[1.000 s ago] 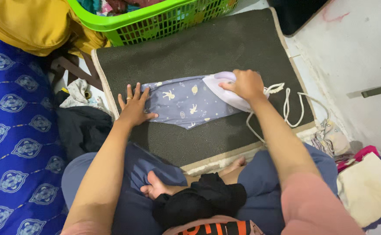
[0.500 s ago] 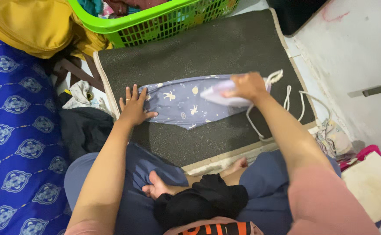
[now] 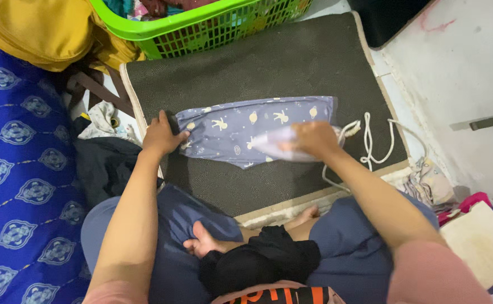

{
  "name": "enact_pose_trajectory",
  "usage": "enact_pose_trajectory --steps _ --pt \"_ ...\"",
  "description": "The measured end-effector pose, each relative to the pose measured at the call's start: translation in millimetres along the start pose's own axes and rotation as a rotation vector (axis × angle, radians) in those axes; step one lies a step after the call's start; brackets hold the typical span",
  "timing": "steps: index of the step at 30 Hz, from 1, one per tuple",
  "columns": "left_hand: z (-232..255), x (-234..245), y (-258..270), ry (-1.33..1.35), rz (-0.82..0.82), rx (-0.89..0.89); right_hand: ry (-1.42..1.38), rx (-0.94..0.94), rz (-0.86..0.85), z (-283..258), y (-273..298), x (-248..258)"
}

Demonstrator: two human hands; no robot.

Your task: The person irons two small pieces of patterned fabric on a low ironing board. They first iron a blue patterned piece, fold it, and set it aside. Then they iron a white patterned piece, folding it as well.

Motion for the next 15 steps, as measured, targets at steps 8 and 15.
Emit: enact_pose_trajectory --steps 8,15 --pt "-16 -14 0 0.163 -0.055 0.199 0.252 -0.063 -0.076 -21 -65 -17" --pt "-34 -25 -16 0.627 -0.109 0.209 0.362 0.255 -0.097 -53 -23 -48"
Point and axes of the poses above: each hand's wrist, its own y-axis away from the middle knuckle, its own x-axis out of the back of the hand, z = x × y, the point moved 2 cm from there along -y, towards the middle knuckle, and after that the axes turned 7 degrees about -y, right-handed, at the moved point
